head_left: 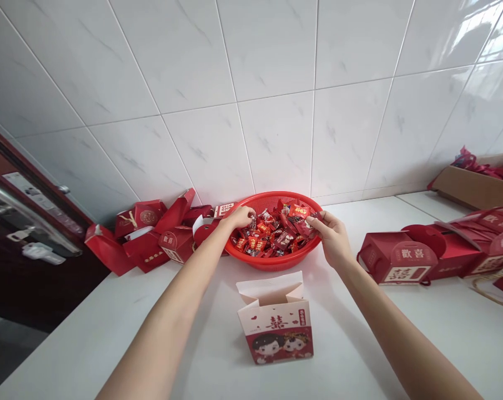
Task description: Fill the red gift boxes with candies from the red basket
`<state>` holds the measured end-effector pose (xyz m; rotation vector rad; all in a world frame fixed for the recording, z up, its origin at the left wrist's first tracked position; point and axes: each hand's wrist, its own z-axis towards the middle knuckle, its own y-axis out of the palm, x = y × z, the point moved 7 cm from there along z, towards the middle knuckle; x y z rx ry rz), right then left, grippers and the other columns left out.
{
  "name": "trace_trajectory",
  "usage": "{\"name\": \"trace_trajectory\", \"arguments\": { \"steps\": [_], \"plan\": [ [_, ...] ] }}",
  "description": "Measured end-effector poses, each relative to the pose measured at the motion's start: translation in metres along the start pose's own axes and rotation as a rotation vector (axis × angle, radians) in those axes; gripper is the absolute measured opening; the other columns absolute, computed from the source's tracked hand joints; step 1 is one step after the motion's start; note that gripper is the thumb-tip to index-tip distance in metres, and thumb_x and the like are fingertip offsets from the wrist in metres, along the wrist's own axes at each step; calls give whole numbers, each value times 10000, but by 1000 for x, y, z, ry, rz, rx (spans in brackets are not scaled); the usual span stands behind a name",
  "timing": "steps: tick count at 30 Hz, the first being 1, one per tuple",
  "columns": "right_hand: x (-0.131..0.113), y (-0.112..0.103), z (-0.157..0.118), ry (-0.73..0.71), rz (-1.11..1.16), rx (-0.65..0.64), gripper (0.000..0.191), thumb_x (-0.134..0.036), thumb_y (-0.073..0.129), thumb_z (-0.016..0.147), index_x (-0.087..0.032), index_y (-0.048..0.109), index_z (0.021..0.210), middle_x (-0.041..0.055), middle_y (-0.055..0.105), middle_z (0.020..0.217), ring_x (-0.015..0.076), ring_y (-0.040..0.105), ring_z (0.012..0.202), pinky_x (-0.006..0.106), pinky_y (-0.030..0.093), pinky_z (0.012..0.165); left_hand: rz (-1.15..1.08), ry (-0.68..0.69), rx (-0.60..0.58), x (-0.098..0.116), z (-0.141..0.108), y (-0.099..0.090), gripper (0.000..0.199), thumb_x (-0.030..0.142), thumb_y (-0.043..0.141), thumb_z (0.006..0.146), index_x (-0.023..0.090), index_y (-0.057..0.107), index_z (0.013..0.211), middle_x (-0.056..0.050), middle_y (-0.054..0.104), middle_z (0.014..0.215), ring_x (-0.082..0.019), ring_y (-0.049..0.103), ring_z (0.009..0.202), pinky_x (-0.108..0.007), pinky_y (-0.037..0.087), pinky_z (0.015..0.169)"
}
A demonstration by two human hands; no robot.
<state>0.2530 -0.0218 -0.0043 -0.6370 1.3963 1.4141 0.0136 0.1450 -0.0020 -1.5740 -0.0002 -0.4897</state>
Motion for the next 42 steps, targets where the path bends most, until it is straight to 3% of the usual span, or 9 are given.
{"name": "trace_trajectory", "arguments": {
  "steps": [3, 6, 11, 14, 18, 24, 28, 34, 42],
  "plan": [
    [0, 0, 0, 0, 15, -4, 372, -440, 910, 586, -208, 625, 647, -29, 631, 601, 135, 554, 568, 279, 453, 576, 34, -11, -82, -2, 6, 15, 224, 156, 762, 833, 217, 761, 1048, -65, 753, 1188, -251, 710, 1088, -344, 563, 948],
    [1, -1, 1, -13, 13, -8, 379, -445, 918, 587, -211, 626, 648, -31, 627, 610, 137, 558, 572, 281, 457, 572, 33, -19, -97, -4, 7, 21, 212, 329, 690, 967, 183, 697, 1121, -79, 707, 1173, -218, 692, 1041, -406, 584, 908],
    [3, -2, 3, -4, 13, -8, 379, -438, 918, 597, -211, 618, 648, -33, 626, 614, 138, 561, 586, 281, 453, 587, -116, 22, 37, -2, 4, 9, 171, 263, 724, 870, 180, 647, 742, -53, 718, 839, -246, 705, 905, -337, 545, 809],
    [3, -3, 3, -1, 25, -1, 377, -422, 926, 589, -209, 619, 638, -36, 626, 608, 129, 546, 579, 274, 441, 580, -279, 85, 101, 6, 0, 3, 208, 332, 630, 905, 191, 613, 753, -24, 708, 796, -220, 710, 839, -296, 529, 736],
    [5, -6, 6, 17, 107, 16, 361, -375, 947, 568, -202, 635, 621, -38, 623, 602, 114, 537, 562, 258, 446, 550, -445, 135, 118, 11, -7, -1, 272, 432, 697, 829, 188, 592, 769, -7, 698, 742, -190, 690, 720, -277, 515, 661],
    [7, -20, 19, 71, 257, 52, 360, -312, 944, 534, -228, 607, 632, -39, 612, 611, 111, 530, 536, 255, 492, 495, -467, 156, 93, 21, -14, 1, 289, 345, 697, 810, 187, 630, 1043, -22, 737, 893, -195, 700, 831, -287, 545, 737],
    [9, -26, 26, 124, 324, 60, 384, -262, 943, 523, -240, 571, 615, -57, 569, 569, 98, 483, 494, 248, 497, 458, -370, 176, 13, 35, -16, 8, 253, 293, 655, 806, 191, 657, 1037, -31, 742, 956, -217, 704, 899, -282, 544, 759],
    [13, -28, 26, 191, 386, 47, 386, -245, 952, 540, -238, 578, 638, -58, 597, 607, 91, 480, 511, 249, 524, 486, -226, 226, -42, 57, -20, 9, 533, 286, 613, 854, 222, 576, 1382, -100, 668, 1381, -266, 652, 1199, -324, 514, 963],
    [17, -28, 28, 203, 393, -4, 317, -209, 905, 582, -235, 598, 656, -60, 546, 584, 86, 456, 486, 228, 493, 415, -35, 234, -172, 78, -13, 24, 394, 125, 616, 762, 332, 782, 1054, 15, 767, 1246, -277, 680, 1182, -331, 487, 1028]
  ]
}}
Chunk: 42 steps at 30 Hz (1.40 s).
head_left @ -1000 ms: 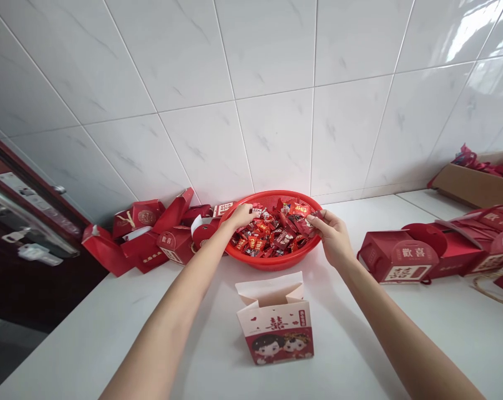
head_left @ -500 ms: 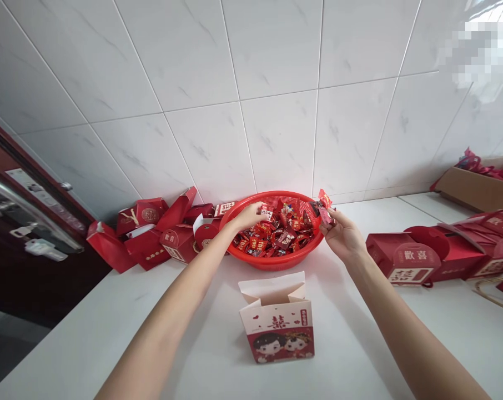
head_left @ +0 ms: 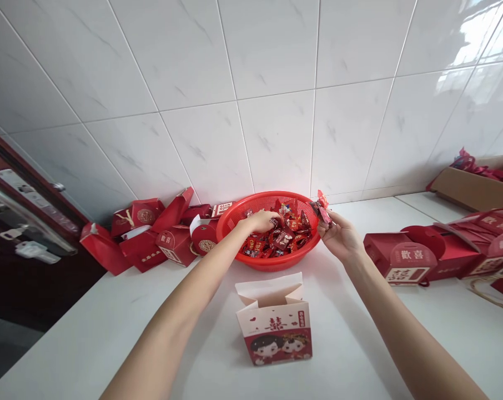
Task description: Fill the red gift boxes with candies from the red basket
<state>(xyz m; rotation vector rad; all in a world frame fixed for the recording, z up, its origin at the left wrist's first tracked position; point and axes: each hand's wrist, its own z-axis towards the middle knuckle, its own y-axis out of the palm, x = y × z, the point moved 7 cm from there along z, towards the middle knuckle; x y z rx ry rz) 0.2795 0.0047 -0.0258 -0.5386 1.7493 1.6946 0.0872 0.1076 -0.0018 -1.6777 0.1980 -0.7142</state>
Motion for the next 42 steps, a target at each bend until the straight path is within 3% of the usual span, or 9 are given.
{"name": "trace_trajectory", "arguments": {
  "steps": [5, 10, 16, 21, 23, 26, 30, 35, 42],
  "plan": [
    [0, 1, -1, 4, -23, -2, 289, -210, 893, 593, -225, 613, 661, -56, 537, 577, 79, 477, 483, 205, 517, 430, 63, -66, 48, 7, 17, 5, 218, 316, 588, 871, 250, 788, 924, -97, 784, 1149, -332, 690, 1144, -378, 511, 968],
    [0, 2, -1, 2, -42, -6, 280, -212, 880, 613, -232, 606, 664, -46, 564, 591, 93, 497, 487, 217, 529, 426, 75, -64, 106, 15, 24, 11, 366, 562, 629, 861, 217, 745, 828, -114, 787, 1020, -349, 680, 1122, -373, 511, 934],
    [-1, 3, -3, 4, -37, 4, 296, -204, 892, 576, -230, 609, 656, -47, 574, 592, 86, 489, 493, 205, 523, 420, 44, -33, 158, 16, 19, 6, 127, 298, 677, 822, 198, 755, 819, -103, 764, 990, -331, 673, 1078, -400, 517, 948],
    [-1, 3, -2, -4, -45, 3, 286, -215, 889, 591, -236, 612, 660, -46, 582, 591, 96, 497, 485, 221, 519, 414, -15, 99, 263, 41, 12, 0, 547, 174, 718, 757, 243, 693, 1300, -101, 645, 1342, -294, 591, 1254, -385, 479, 1072],
    [-1, 2, -2, -6, -49, 1, 283, -225, 886, 603, -232, 607, 652, -47, 570, 585, 93, 503, 485, 218, 520, 425, -96, 247, 192, 59, 11, 6, 501, 162, 746, 739, 261, 742, 1230, -73, 665, 1322, -266, 609, 1232, -343, 473, 1080],
    [0, 2, -2, -6, -51, -1, 285, -235, 884, 617, -223, 600, 650, -50, 555, 587, 86, 513, 493, 210, 525, 453, -218, 362, 46, 69, 10, 16, 256, 119, 738, 709, 243, 827, 915, -36, 773, 1054, -244, 687, 1045, -317, 513, 996],
    [2, 3, -3, 0, -30, 19, 328, -239, 920, 580, -220, 600, 650, -60, 559, 590, 78, 516, 513, 200, 520, 471, -284, 288, 62, 50, 13, 12, 177, 85, 683, 703, 213, 805, 708, -21, 798, 884, -223, 720, 921, -295, 540, 888],
    [3, 5, -5, -2, -4, 50, 384, -228, 957, 500, -225, 593, 621, -66, 565, 576, 81, 495, 508, 206, 497, 448, -416, 220, 105, 32, 12, 8, 11, 176, 760, 720, 180, 770, 716, -34, 795, 836, -215, 740, 859, -302, 571, 817],
    [0, 11, -13, -4, -27, 60, 425, -255, 997, 470, -229, 616, 658, -62, 666, 654, 87, 569, 551, 208, 515, 499, -593, 172, 168, 21, 14, 5, 292, 20, 773, 626, 144, 698, 880, -64, 774, 896, -214, 743, 888, -359, 591, 851]
  ]
}}
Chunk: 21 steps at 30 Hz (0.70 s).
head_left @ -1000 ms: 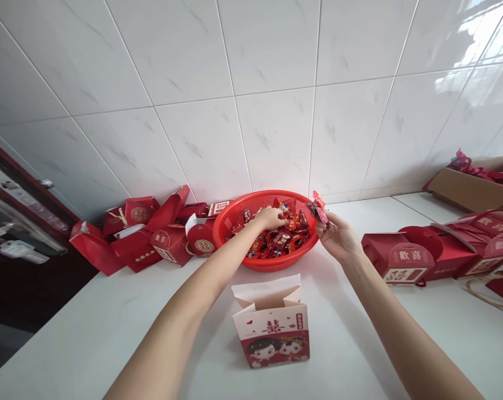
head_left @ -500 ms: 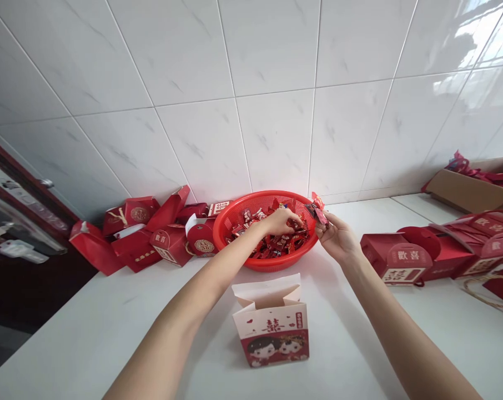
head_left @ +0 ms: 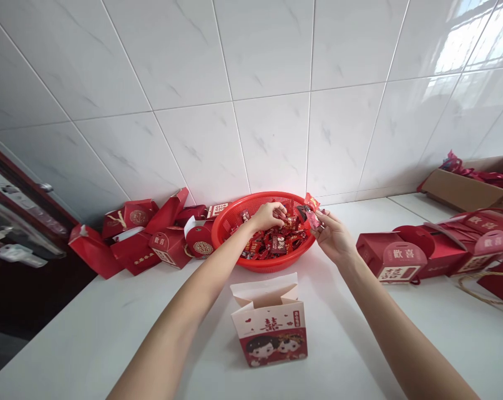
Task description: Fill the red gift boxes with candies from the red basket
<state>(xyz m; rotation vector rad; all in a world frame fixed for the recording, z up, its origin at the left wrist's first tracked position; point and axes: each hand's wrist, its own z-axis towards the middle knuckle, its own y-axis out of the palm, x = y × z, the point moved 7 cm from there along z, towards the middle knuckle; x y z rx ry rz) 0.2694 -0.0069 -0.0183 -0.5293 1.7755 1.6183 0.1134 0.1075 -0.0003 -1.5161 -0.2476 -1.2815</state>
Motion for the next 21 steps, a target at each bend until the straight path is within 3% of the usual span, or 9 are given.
{"name": "trace_trajectory", "arguments": {
  "steps": [5, 12, 17, 21],
  "plan": [
    [-2, 6, -5, -10, -22, -17, 442, -285, 1015, 428, -220, 636, 645, -63, 667, 638, 84, 572, 561, 199, 504, 512, -95, -9, 34, -1, -1, -8, 319, 45, 783, 629, 137, 716, 927, -91, 781, 941, -239, 735, 930, -385, 592, 856],
    [-7, 4, -2, 4, -17, -13, 457, -285, 1013, 431, -231, 604, 630, -63, 663, 662, 95, 567, 572, 225, 492, 513, -207, 75, 130, 20, -10, -28, 286, 267, 773, 738, 151, 722, 994, -102, 756, 1092, -242, 683, 1040, -410, 537, 952],
    [-12, 7, -4, -14, -28, -22, 439, -298, 1008, 458, -236, 623, 658, -60, 681, 722, 95, 572, 607, 229, 496, 561, -309, 169, 182, 37, -37, -32, 379, 396, 847, 691, 171, 699, 956, -77, 732, 1072, -234, 658, 1050, -371, 531, 936],
    [-12, 21, -14, -7, -70, -76, 443, -334, 1018, 451, -229, 651, 677, -46, 708, 772, 112, 612, 707, 241, 511, 668, -335, 214, 281, 51, -67, -35, 328, 416, 838, 728, 176, 686, 892, -41, 712, 959, -201, 655, 966, -348, 544, 901]
  ]
}}
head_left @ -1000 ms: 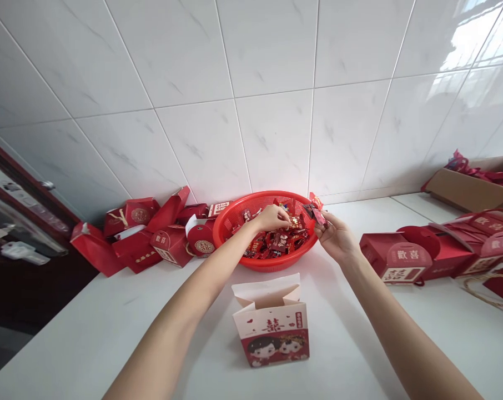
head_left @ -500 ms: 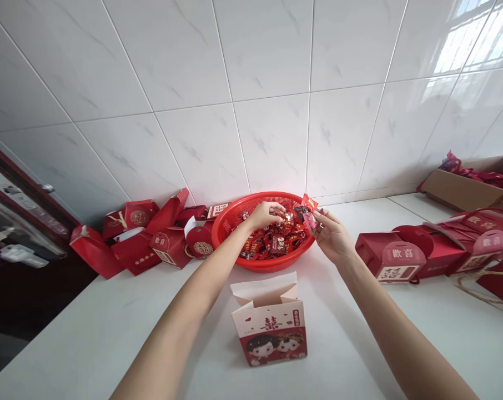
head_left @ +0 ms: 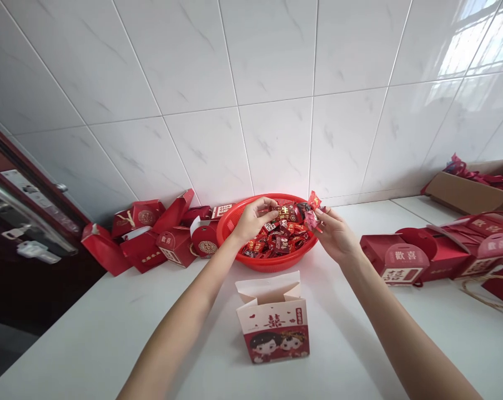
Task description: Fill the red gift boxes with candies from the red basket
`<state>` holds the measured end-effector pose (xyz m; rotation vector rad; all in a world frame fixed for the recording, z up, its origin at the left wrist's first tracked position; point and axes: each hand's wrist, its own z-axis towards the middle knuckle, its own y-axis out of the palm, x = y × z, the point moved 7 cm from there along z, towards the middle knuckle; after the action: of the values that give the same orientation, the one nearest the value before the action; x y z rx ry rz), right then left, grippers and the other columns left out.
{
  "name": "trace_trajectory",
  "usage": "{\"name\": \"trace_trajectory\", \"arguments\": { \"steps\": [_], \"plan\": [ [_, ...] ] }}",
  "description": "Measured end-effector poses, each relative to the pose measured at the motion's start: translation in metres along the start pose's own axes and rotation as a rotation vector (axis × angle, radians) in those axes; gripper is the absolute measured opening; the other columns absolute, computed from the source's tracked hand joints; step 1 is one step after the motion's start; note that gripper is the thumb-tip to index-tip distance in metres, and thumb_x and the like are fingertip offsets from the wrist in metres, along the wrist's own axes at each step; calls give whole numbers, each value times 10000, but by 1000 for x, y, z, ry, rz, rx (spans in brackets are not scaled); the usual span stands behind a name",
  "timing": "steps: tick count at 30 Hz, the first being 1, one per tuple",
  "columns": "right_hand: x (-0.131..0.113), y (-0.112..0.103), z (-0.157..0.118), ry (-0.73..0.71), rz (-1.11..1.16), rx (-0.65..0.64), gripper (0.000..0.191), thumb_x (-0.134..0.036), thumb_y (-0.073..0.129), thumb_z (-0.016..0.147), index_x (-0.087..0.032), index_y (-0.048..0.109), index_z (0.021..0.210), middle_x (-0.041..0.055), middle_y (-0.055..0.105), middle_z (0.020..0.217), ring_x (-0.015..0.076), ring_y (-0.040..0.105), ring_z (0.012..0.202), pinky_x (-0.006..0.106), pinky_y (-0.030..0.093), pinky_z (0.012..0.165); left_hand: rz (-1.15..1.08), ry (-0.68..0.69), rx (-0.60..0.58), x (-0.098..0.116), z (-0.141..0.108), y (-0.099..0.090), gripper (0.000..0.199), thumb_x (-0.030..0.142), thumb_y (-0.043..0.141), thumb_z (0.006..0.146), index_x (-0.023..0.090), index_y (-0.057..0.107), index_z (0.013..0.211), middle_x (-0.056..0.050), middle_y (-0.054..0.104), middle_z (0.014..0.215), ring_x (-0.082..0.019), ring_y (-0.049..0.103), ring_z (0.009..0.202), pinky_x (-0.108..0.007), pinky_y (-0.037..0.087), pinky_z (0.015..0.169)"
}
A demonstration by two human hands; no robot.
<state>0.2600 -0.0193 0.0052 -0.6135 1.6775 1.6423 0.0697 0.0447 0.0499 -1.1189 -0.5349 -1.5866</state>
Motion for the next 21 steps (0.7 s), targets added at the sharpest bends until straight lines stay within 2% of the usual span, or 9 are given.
{"name": "trace_trajectory", "arguments": {
  "steps": [5, 10, 14, 18, 21],
  "plan": [
    [4, 26, -15, 20, -62, -137, 396, -366, 1001, 522, -214, 670, 677, -37, 684, 724, 117, 594, 678, 265, 492, 677, 0, 13, 48, 24, -23, 1, 275, 408, 821, 758, 172, 728, 865, -56, 749, 941, -218, 695, 940, -378, 581, 900],
    [6, 35, -22, 59, -9, -158, 362, -325, 1008, 528, -208, 723, 719, -34, 707, 743, 106, 606, 681, 249, 514, 696, -86, -2, 55, 41, -43, -1, 301, 284, 864, 719, 184, 763, 984, -53, 763, 1038, -211, 719, 966, -363, 609, 900],
    [8, 40, -24, 82, 40, -187, 343, -290, 1010, 533, -208, 748, 738, -23, 748, 808, 111, 649, 734, 233, 538, 717, -186, -14, 70, 44, -56, -7, 366, 203, 885, 688, 199, 767, 1035, -38, 759, 1063, -184, 727, 925, -316, 632, 833],
    [10, 46, -27, 65, 19, -245, 300, -304, 987, 603, -219, 761, 782, -23, 757, 816, 115, 655, 727, 241, 546, 712, -235, -14, 81, 44, -63, -10, 388, 191, 907, 673, 204, 772, 1036, -31, 763, 1005, -170, 729, 857, -282, 638, 757],
    [11, 46, -28, 74, 30, -232, 299, -280, 989, 596, -220, 758, 777, -20, 764, 835, 116, 664, 744, 235, 552, 728, -256, -10, 83, 45, -68, -12, 393, 202, 920, 664, 204, 775, 1029, -36, 768, 995, -181, 732, 862, -285, 640, 750]
  ]
}}
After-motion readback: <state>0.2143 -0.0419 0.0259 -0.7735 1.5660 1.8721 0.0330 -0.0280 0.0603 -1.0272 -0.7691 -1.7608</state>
